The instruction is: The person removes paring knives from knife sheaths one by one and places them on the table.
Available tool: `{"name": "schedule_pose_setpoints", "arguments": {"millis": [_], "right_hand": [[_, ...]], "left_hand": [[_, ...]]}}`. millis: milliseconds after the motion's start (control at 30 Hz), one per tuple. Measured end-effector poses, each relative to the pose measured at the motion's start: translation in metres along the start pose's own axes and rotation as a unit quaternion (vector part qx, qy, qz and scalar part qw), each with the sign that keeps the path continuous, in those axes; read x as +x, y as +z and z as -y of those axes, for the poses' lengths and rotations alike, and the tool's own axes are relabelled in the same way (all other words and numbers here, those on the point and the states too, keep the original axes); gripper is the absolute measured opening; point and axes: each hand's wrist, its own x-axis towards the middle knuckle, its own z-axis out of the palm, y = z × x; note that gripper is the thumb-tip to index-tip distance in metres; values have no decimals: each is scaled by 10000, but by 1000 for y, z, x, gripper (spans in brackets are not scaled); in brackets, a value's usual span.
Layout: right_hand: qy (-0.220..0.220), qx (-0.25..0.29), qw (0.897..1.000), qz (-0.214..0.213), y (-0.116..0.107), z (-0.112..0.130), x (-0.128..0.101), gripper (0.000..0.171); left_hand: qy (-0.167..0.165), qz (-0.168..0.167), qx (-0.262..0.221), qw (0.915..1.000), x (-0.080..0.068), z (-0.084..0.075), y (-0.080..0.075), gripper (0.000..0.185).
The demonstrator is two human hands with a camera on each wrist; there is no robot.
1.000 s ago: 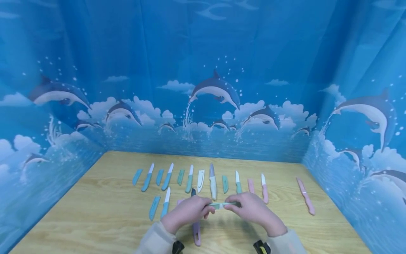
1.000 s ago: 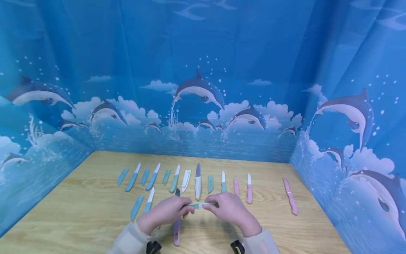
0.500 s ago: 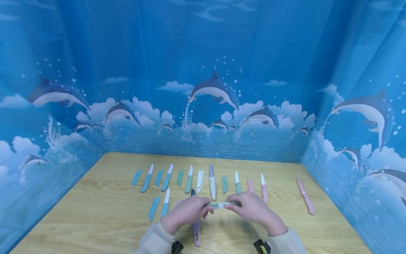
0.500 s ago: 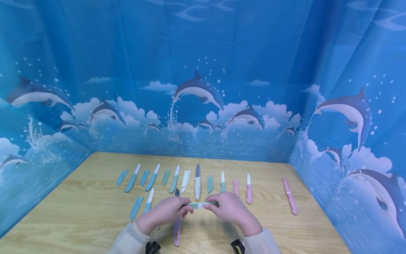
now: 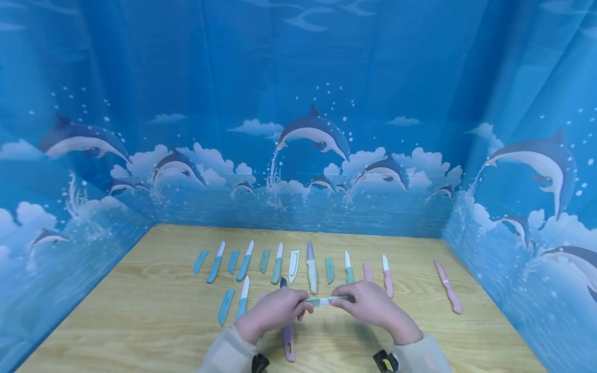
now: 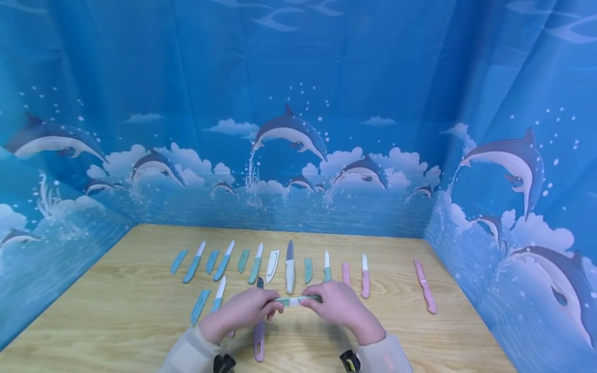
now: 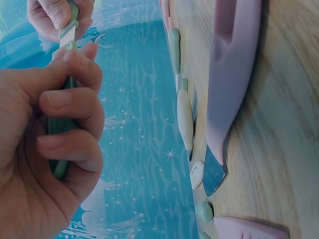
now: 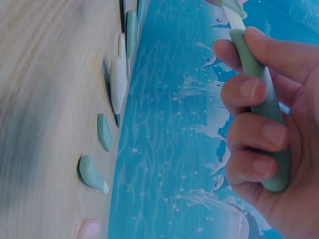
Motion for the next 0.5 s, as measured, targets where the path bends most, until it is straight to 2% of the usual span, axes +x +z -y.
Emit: {"name": "schedule_pose_setpoints", "arguments": {"millis": [167,500], "right_hand": [[-52,1,10000,30,-1,-2,1,27],[116,16,9999,-4,-1,-3,-1,25]], "left_hand": [[-32,-6,11,10000,0,0,0,21],[-118,4,36,9999,-1,-1,-2,21]]}}
